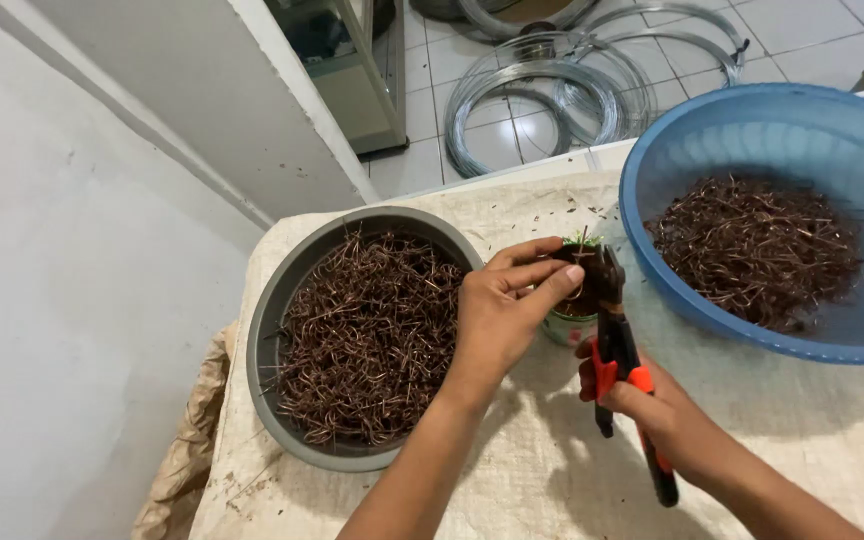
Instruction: Sorting and transferring small brown stems into a container using hands and wire cutters
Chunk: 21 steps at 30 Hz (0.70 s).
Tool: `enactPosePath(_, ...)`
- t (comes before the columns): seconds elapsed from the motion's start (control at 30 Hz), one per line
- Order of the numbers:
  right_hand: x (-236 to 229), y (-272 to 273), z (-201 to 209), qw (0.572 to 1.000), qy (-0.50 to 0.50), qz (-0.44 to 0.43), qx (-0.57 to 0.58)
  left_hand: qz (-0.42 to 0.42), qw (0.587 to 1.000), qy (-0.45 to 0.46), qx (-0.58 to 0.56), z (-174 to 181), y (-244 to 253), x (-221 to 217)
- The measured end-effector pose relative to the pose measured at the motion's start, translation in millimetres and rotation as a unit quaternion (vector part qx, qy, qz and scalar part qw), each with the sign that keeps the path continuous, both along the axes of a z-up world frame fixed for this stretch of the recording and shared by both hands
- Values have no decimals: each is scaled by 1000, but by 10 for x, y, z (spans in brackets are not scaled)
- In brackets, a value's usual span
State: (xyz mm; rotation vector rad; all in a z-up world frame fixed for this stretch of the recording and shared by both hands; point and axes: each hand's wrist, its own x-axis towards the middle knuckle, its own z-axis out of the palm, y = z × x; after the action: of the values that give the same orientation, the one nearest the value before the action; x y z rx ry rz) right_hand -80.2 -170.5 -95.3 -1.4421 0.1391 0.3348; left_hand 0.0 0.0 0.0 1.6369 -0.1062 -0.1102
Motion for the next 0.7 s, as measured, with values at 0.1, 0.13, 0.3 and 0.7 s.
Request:
enactPosePath(0.1, 18, 116, 334, 993, 101, -25, -59, -1, 1000, 5, 1, 42, 3, -26)
enactPosePath(0.13, 24, 126, 352, 993, 101, -24, -59, 0, 1000, 6, 1, 29, 5, -27)
enactPosePath(0.3, 55, 139, 408, 993, 73, 3, -89, -6, 1000, 18, 8, 40, 24, -31)
enactPosePath(0.7, 77, 133, -82, 1000, -1, 12, 12, -29, 999, -12, 31, -155, 79, 56)
